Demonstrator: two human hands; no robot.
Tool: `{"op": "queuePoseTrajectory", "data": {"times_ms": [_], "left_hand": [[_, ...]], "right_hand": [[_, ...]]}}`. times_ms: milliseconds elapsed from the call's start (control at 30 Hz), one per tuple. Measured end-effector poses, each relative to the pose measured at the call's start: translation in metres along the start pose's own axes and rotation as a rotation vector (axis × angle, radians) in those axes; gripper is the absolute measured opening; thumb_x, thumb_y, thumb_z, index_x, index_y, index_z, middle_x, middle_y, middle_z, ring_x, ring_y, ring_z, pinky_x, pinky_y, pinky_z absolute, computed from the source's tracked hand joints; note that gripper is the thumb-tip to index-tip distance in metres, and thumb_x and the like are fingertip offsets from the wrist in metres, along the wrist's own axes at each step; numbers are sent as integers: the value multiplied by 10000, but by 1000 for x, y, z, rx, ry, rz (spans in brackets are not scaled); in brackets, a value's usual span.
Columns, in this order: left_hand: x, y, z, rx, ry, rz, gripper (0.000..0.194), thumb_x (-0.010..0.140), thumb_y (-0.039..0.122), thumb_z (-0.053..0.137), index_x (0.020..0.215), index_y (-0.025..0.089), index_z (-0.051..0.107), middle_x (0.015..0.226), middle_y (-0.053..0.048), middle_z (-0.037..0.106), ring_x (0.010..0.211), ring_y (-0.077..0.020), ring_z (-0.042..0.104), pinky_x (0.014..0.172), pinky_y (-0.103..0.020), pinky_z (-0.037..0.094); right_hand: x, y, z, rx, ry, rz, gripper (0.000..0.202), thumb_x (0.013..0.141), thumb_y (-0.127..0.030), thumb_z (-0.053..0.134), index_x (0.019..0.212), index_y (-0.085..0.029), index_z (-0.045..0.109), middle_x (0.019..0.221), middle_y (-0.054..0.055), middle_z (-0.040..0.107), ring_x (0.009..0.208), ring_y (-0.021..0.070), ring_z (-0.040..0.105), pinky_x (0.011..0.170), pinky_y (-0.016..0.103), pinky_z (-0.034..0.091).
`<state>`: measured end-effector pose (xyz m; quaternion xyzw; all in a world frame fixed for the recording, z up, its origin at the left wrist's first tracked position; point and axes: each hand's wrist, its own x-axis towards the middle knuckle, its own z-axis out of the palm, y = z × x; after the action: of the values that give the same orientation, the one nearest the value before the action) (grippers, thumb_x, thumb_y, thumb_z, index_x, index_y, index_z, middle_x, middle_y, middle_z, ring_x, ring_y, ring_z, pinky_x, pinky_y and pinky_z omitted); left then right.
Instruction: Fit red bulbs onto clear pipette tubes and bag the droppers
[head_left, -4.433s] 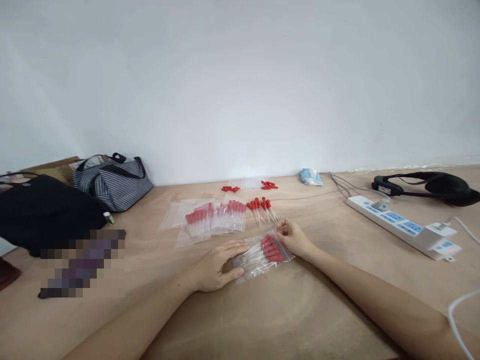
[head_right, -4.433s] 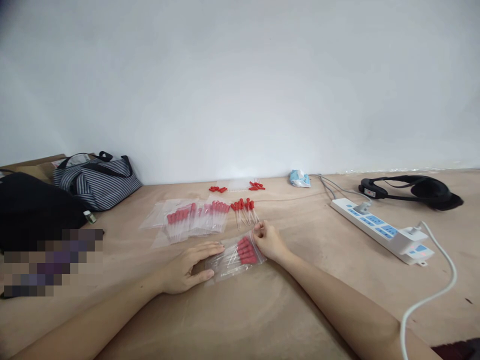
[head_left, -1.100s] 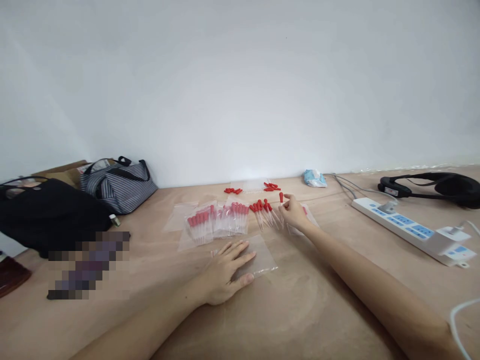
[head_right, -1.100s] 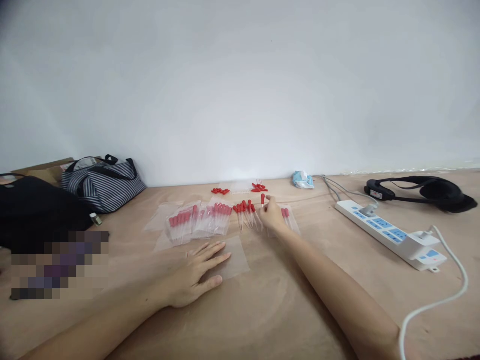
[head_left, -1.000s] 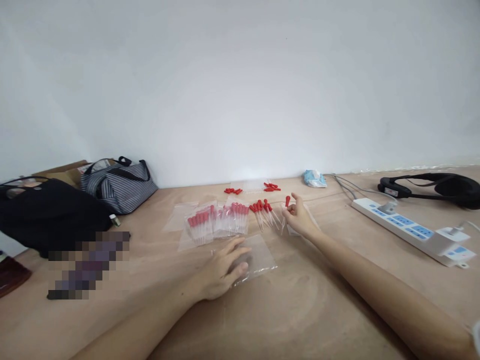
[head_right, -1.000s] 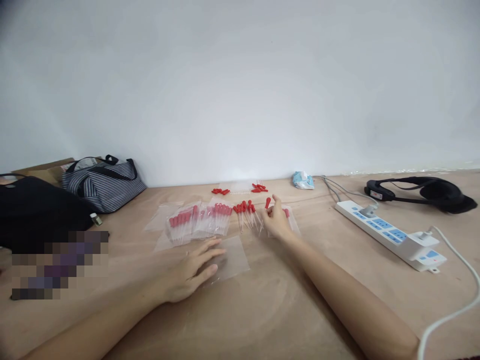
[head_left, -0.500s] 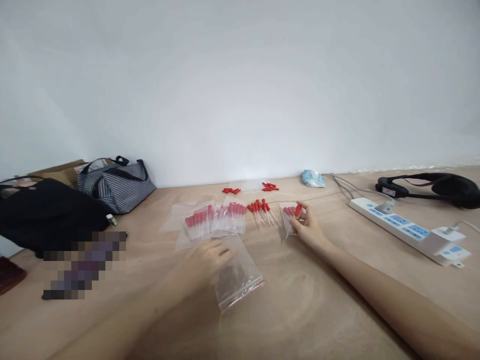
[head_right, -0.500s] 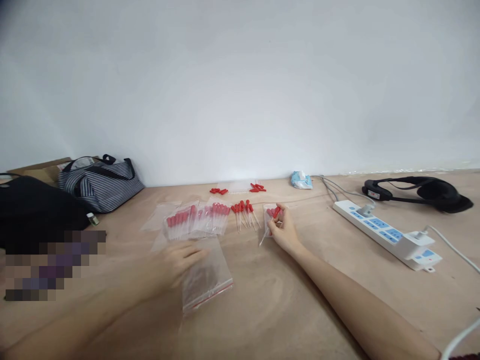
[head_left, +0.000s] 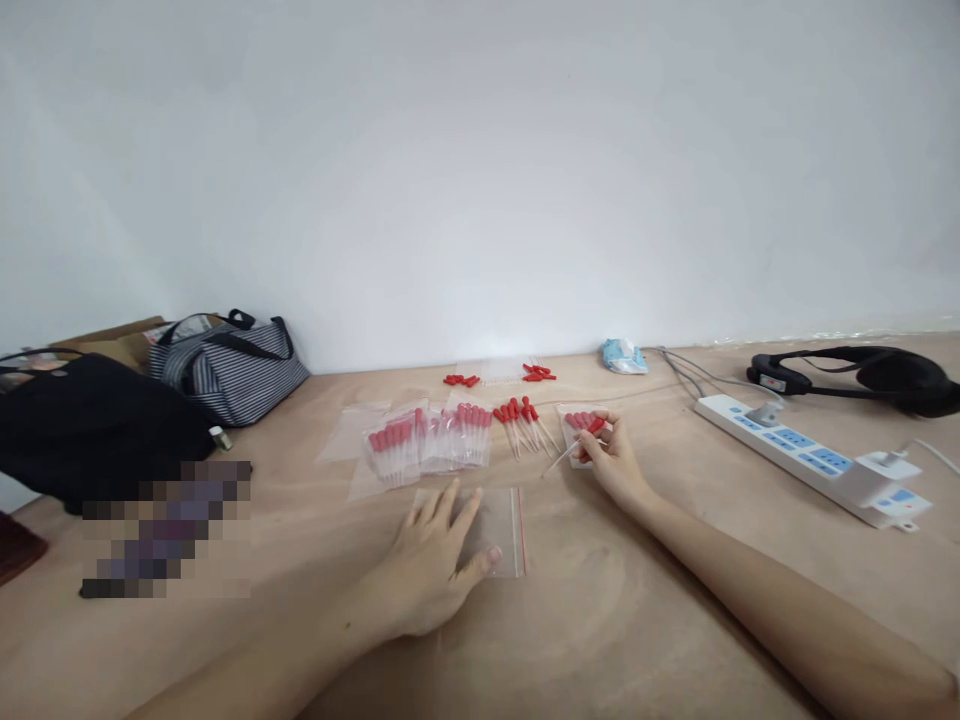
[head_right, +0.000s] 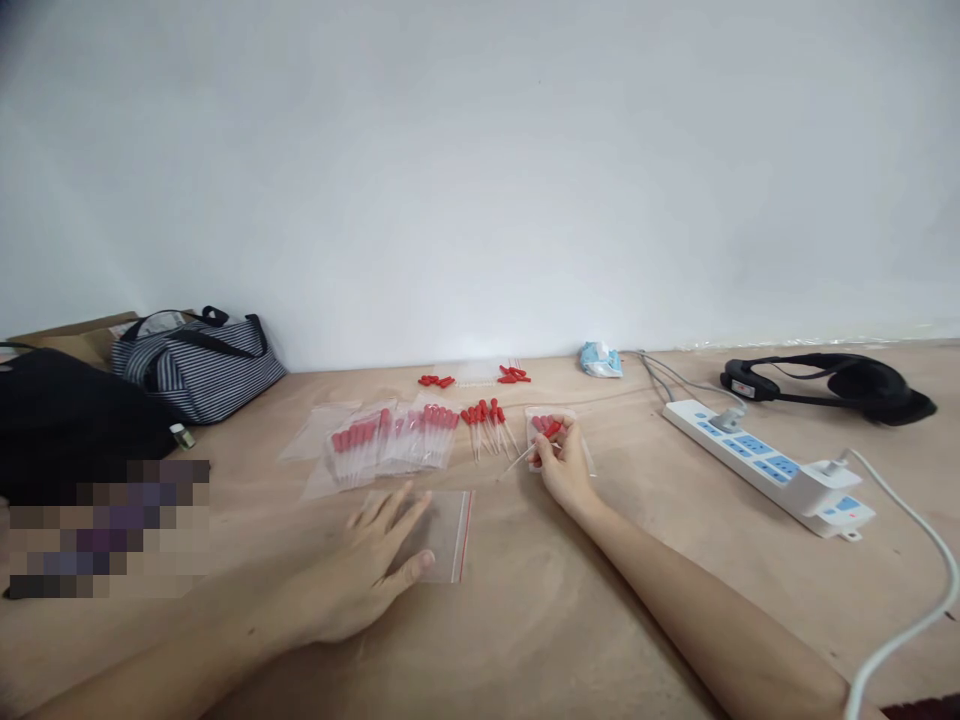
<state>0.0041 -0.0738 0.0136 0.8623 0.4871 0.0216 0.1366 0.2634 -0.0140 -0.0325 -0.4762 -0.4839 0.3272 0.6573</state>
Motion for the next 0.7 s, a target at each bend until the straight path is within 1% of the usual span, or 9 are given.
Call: {"op": "queuePoseTrajectory", "data": {"times_ms": [33,100,167,200,233,400,500,700], "left_hand": [[1,-1,-5,9,4,33,681,814,596,319,1365,212,207,1426,-149,150,1283,-382,119,956,-603,161],[6,-5,-14,27,-7,196,653,807,580,369,1357,261,221,1438,-104,136,1295,-351,99,987,-576,127],[12,-10,-18,33,-27,352,638,791,568,423,1342,295,253,1440,-71,144,1303,-321,99,1017,-539,101],[15,-12,-17,25,-36,394,627,790,562,434,1336,302,268,1437,-64,158,1305,-309,106,1027,-522,99],[17,-13,-15,9,-37,404,621,791,560,435,1332,301,277,1434,-62,173,1305,-302,116,1033,-510,104],[21,-13,0,-59,-20,301,623,801,566,412,1336,278,275,1425,-68,195,1301,-285,151,1042,-489,135],[21,-13,1,-61,-18,303,618,799,566,416,1331,281,285,1424,-66,197,1301,-282,155,1043,-489,136],[21,-12,-2,-38,-35,290,641,798,567,412,1337,245,283,1422,-89,197,1302,-277,151,1044,-488,132]], "right_hand": [[-1,0,0,9,7,6,439,669,-480,558,949,-237,323,714,-53,504,476,84,506,478,257,434],[-3,-1,1,40,10,29,441,649,-479,586,925,-236,341,690,-60,485,471,85,500,466,251,424],[-6,-2,3,70,-10,64,452,636,-480,602,925,-236,354,652,-67,467,471,91,498,457,246,412],[-8,-2,4,79,-27,83,456,633,-480,606,929,-236,360,640,-69,461,475,96,501,457,246,410],[-10,-3,5,81,-46,100,460,632,-481,608,935,-236,364,634,-69,459,479,101,505,458,248,410],[-20,-6,11,70,-119,138,470,635,-485,599,954,-241,355,610,-73,456,485,115,518,457,255,410],[-24,-7,15,78,-127,156,461,634,-481,595,942,-241,349,594,-77,464,486,116,519,468,258,413],[-25,-8,17,105,-151,182,441,639,-448,600,933,-238,345,599,-79,473,487,108,517,480,257,415]]}}
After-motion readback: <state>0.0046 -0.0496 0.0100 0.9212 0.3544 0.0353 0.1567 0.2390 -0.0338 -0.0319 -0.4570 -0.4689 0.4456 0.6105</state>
